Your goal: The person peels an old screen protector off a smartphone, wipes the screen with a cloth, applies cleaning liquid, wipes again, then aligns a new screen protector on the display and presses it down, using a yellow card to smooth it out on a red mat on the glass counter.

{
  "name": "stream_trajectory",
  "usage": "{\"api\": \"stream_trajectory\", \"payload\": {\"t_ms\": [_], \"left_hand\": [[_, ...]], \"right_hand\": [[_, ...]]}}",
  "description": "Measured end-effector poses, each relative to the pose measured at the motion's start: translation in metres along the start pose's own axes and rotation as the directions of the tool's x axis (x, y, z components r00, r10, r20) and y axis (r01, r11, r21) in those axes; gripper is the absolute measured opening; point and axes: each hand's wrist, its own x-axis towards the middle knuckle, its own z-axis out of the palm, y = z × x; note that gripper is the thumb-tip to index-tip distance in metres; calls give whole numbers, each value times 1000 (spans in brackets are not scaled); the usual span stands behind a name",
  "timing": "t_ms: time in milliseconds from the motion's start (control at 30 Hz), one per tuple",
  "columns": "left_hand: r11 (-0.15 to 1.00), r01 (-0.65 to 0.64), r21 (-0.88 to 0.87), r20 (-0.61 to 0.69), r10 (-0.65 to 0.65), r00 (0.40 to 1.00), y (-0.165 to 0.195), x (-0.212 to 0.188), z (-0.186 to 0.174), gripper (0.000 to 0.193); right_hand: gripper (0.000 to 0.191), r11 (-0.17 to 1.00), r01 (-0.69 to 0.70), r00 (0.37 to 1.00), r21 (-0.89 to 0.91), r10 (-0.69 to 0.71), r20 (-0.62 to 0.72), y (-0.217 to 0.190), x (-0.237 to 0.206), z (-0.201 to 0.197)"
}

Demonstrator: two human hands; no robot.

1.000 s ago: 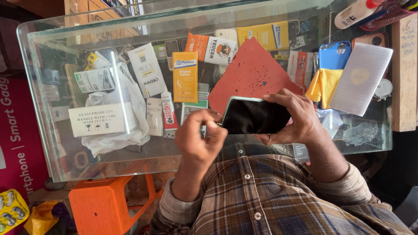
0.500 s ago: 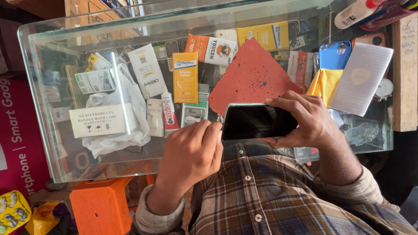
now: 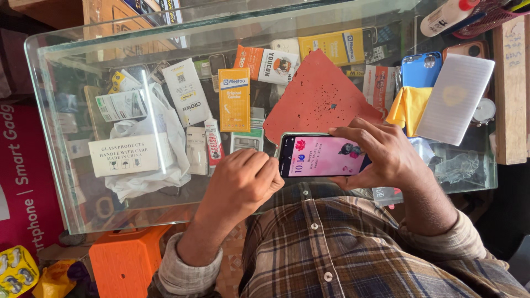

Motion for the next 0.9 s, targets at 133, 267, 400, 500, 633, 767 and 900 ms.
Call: {"api": "stream_trajectory", "payload": {"t_ms": [133, 267, 400, 500, 633, 767, 900], "left_hand": [[993, 54, -101, -47, -59, 997, 0, -1, 1, 19], [980, 87, -180, -88, -104, 991, -1, 1, 1, 19], [969, 186, -161, -201, -217, 955, -10, -5, -9, 15], [939, 266, -218, -198, -310, 930, -20, -16, -16, 13], [873, 480, -87, -187, -487, 853, -33, -22, -3, 15], [848, 470, -245, -245, -523, 816, -37, -19, 14, 15], [769, 330, -547, -225, -515, 827, -15, -12, 29, 40]], "right_hand": [[80, 998, -23, 1000, 62, 22, 13, 2, -3, 2], [81, 998, -41, 999, 55, 40, 22, 1, -6, 4], [78, 995, -76, 992, 66, 68, 109, 2, -11, 6], [81, 987, -50, 999, 154, 47, 26, 10, -16, 9], [83, 944, -61, 994, 325, 86, -64, 28, -25, 16], [88, 902, -19, 986, 431, 89, -141, 41, -36, 28], [91, 887, -15, 968, 462, 128, -215, 45, -48, 40]]}}
